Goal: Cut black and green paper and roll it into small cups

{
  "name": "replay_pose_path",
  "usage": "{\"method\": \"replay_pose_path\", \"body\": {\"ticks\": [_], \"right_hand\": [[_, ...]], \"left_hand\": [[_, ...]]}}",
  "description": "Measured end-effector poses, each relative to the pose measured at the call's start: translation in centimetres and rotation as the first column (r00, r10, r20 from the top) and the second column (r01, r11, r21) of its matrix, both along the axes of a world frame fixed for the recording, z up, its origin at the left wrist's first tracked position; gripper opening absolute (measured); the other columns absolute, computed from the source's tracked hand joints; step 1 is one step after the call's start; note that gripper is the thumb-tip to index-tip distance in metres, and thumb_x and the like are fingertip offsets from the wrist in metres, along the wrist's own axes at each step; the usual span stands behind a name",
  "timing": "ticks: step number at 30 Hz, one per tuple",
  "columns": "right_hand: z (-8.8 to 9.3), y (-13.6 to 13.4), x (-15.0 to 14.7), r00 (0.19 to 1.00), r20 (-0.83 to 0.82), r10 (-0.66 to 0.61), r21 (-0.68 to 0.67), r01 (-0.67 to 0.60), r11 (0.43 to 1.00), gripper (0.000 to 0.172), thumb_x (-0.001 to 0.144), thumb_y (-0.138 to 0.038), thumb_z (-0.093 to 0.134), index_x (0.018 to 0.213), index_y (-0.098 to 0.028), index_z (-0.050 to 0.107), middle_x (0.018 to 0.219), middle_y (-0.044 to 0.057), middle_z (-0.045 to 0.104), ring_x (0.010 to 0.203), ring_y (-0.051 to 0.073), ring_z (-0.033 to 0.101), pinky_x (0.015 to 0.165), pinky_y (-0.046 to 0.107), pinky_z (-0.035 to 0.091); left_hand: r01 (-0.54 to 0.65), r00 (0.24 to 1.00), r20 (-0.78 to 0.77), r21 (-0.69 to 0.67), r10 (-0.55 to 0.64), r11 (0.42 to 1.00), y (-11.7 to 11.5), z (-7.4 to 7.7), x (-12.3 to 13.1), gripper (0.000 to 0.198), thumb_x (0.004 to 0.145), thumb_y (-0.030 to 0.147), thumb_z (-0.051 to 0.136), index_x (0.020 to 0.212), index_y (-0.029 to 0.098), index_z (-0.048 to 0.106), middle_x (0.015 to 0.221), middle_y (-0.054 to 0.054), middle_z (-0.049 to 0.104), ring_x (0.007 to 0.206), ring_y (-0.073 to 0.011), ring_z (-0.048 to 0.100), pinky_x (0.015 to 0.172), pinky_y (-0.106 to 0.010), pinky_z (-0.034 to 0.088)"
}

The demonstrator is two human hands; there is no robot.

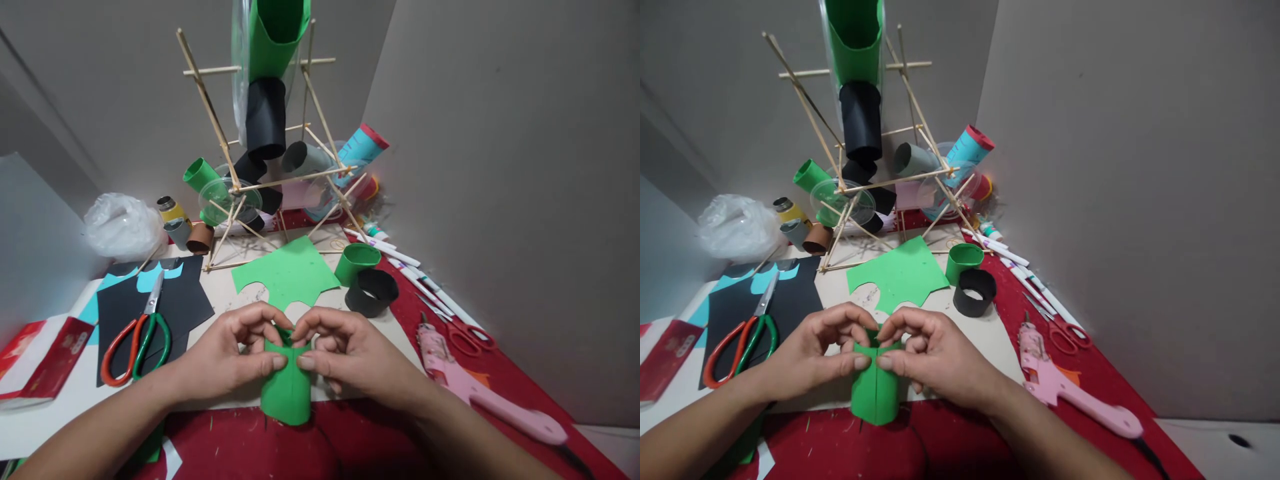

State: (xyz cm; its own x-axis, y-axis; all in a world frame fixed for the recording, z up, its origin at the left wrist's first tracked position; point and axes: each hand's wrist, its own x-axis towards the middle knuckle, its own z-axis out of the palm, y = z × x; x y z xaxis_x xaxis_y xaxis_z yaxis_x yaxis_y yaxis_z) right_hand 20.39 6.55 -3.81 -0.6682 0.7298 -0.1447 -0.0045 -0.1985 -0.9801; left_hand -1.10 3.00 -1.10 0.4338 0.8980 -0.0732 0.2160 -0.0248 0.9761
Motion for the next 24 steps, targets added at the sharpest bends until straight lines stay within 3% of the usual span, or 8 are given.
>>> {"method": "replay_pose_path", "body": {"ticks": [4, 9, 17, 21, 24], "right_hand": [[0.0, -0.6, -0.5, 0.999, -0.003, -0.046, 0.006, 0.046, 0.999, 0.022, 0.078, -0.036, 0.073, 0.084, -0.018, 0.061, 0.048, -0.011, 0.040, 0.038, 0.004, 0.038, 0.038, 0.015, 0.028], [0.2, -0.8, -0.8, 0.995, -0.059, -0.079, 0.013, 0.079, 0.997, 0.021, 0.078, -0.034, 0.073, 0.082, -0.018, 0.060, 0.060, -0.007, 0.049, 0.043, 0.003, 0.040, 0.041, 0.014, 0.032], [0.1, -0.7, -1.0, 0.996, -0.036, -0.077, -0.054, 0.075, 0.996, 0.031, 0.074, -0.042, 0.077, 0.082, -0.019, 0.059, 0.060, -0.007, 0.052, 0.040, 0.004, 0.040, 0.038, 0.015, 0.033], [0.2, -0.8, -1.1, 0.996, -0.020, -0.089, -0.086, 0.087, 0.992, 0.033, 0.071, -0.043, 0.078, 0.080, -0.018, 0.059, 0.059, -0.008, 0.050, 0.043, 0.004, 0.039, 0.041, 0.016, 0.033], [0.3, -0.7, -0.9, 0.996, -0.003, -0.087, -0.024, 0.087, 0.996, 0.026, 0.075, -0.038, 0.075, 0.083, -0.019, 0.061, 0.064, -0.006, 0.051, 0.047, 0.005, 0.040, 0.043, 0.016, 0.033]], "left_hand": [[-0.037, 0.992, -0.116, 0.096, 0.048, 0.995, -0.4, 0.1, 0.7, 0.024, 0.084, 0.024, 0.067, 0.106, 0.019, 0.058, 0.079, 0.001, 0.059, 0.058, -0.0080, 0.045, 0.056, -0.021, 0.038], [-0.055, 0.988, -0.136, 0.113, 0.070, 0.992, -0.6, 0.0, 1.0, 0.026, 0.084, 0.022, 0.065, 0.108, 0.020, 0.055, 0.081, 0.002, 0.059, 0.057, -0.0085, 0.045, 0.055, -0.022, 0.039], [0.051, 0.961, -0.276, 0.231, 0.015, 0.972, -1.0, 0.1, 0.7, 0.010, 0.087, 0.018, 0.058, 0.096, 0.019, 0.055, 0.085, -0.001, 0.057, 0.069, -0.0126, 0.050, 0.062, -0.024, 0.041], [0.018, 0.966, -0.256, 0.228, 0.042, 0.973, -1.1, -0.8, 0.9, 0.012, 0.085, 0.020, 0.062, 0.095, 0.019, 0.054, 0.077, 0.002, 0.054, 0.062, -0.0110, 0.047, 0.057, -0.023, 0.037], [-0.028, 0.981, -0.185, 0.172, 0.060, 0.985, -1.0, -1.1, 1.1, 0.012, 0.085, 0.022, 0.062, 0.093, 0.019, 0.054, 0.071, 0.004, 0.050, 0.058, -0.0099, 0.042, 0.054, -0.023, 0.034]]}}
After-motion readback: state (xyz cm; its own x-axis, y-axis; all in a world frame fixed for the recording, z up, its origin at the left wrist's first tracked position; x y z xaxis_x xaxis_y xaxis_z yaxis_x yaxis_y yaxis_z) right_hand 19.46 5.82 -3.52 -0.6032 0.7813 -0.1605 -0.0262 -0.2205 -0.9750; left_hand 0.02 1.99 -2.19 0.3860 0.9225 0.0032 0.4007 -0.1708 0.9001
